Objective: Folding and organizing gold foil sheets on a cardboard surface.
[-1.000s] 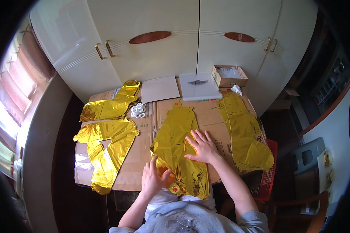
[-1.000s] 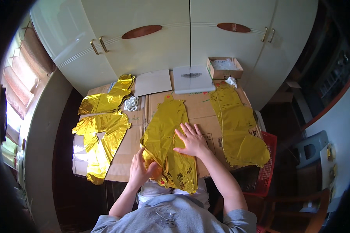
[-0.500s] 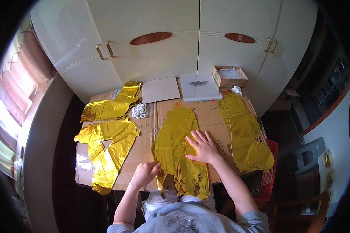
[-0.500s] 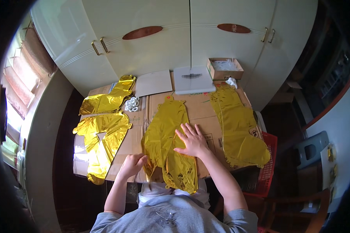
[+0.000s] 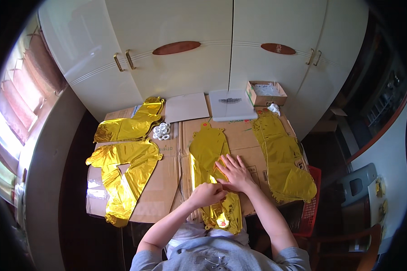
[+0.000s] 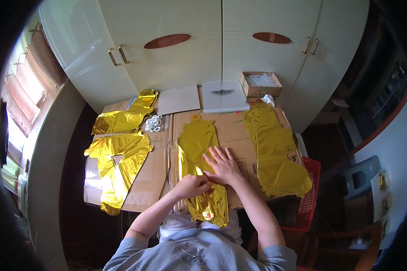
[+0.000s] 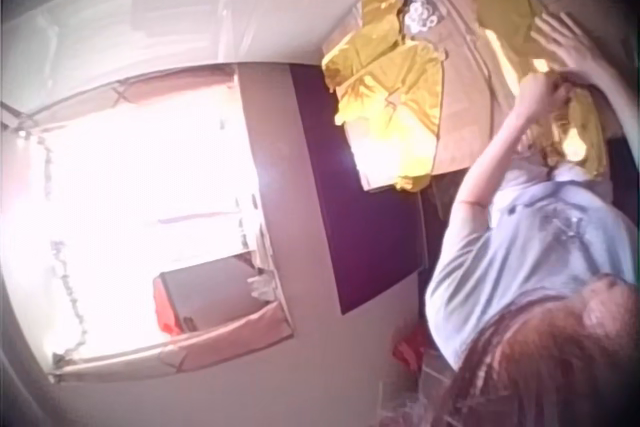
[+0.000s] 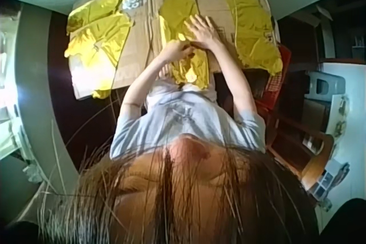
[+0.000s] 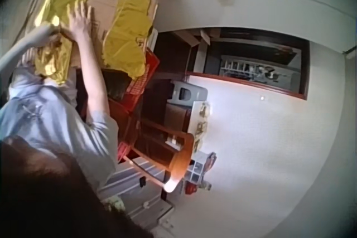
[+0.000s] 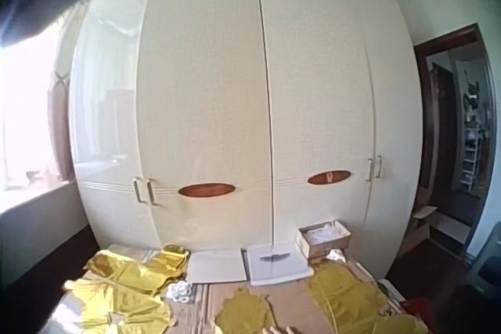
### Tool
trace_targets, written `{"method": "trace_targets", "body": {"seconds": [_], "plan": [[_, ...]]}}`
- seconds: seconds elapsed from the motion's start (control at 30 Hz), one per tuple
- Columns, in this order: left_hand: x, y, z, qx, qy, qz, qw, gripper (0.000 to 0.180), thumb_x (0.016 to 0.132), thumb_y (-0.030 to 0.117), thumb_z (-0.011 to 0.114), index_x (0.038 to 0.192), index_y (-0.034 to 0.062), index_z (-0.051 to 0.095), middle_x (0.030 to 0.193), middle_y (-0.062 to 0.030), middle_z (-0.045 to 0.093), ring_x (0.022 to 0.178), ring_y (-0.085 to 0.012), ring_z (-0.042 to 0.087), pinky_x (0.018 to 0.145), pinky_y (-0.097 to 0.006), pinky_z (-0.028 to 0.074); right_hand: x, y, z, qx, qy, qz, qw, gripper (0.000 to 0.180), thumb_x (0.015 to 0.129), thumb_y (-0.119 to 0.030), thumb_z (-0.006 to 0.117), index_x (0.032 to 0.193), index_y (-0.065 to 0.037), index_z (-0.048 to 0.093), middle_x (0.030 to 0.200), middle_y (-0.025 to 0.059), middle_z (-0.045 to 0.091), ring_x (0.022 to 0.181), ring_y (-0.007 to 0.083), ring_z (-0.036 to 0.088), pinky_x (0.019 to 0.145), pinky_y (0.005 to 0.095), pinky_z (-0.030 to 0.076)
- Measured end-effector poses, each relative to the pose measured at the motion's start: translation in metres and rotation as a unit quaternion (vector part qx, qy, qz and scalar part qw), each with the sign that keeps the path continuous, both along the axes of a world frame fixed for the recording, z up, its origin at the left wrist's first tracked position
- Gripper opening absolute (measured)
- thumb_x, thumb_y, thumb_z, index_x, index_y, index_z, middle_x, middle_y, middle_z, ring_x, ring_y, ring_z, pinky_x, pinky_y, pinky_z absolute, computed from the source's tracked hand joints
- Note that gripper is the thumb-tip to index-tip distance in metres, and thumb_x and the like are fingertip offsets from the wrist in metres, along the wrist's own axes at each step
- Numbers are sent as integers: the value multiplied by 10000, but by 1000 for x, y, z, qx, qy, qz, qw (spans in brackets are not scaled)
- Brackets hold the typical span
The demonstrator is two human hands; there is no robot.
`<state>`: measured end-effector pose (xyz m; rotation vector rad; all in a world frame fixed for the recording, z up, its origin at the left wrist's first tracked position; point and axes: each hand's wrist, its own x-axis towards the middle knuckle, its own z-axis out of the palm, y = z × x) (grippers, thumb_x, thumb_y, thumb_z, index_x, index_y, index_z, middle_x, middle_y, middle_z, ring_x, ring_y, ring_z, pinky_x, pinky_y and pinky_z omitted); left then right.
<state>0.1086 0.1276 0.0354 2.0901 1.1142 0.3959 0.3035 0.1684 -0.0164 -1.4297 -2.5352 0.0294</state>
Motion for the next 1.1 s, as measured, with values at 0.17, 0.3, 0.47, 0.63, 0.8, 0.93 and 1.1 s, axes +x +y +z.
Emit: {"method": "trace_targets", "body": {"seconds": [0.17,0.3,0.47,0.63,0.8,0.93,1.1], "plan": [[7,-1,-7,9,4,-22,1000,285,881,359,616,972,89,625,741,-106,676,673,-298,677,644,-424,530,4,4,-8,26,72,10,997,672,924,-545,490,1455,-144,397,1532,132,328,1438,292,267,1174,528,147],[2,-3,-2,-14,-34,-35,999,307,862,278,661,1090,89,579,815,-112,654,736,-304,663,679,-408,529,5,5,-7,28,209,37,977,554,910,-458,562,1321,-92,498,1411,134,450,1341,301,388,1128,524,238],[-28,1,8,231,22,43,972,481,761,285,778,1138,68,574,1102,-115,602,1080,-315,565,923,-442,446,8,-3,6,85,234,38,968,281,852,-368,662,958,-111,622,1030,58,603,1051,247,538,940,458,365],[-62,0,-16,220,137,104,960,841,793,467,715,1445,61,372,1500,-239,320,1419,-417,253,1139,-549,215,-4,-21,33,36,186,13,982,355,815,-430,683,618,-140,624,740,2,593,860,208,551,799,397,360],[-59,0,-14,215,152,46,964,876,832,513,663,1485,56,301,1522,-261,265,1427,-438,221,1146,-564,187,-15,-37,34,-1,140,6,990,338,793,-416,710,606,-144,639,726,-2,598,837,197,560,795,407,359],[-62,3,-14,199,117,44,972,870,862,516,631,1495,42,269,1533,-260,244,1437,-429,200,1153,-555,179,-14,-51,30,15,146,1,989,203,787,-289,684,644,-147,659,725,2,591,826,198,560,778,408,358],[-71,17,-19,160,98,59,980,839,903,486,580,1508,24,228,1568,-222,196,1475,-357,123,1182,-515,91,-11,-63,19,38,182,2,982,177,763,-234,681,632,-128,629,697,6,556,771,202,537,737,384,356]]}}
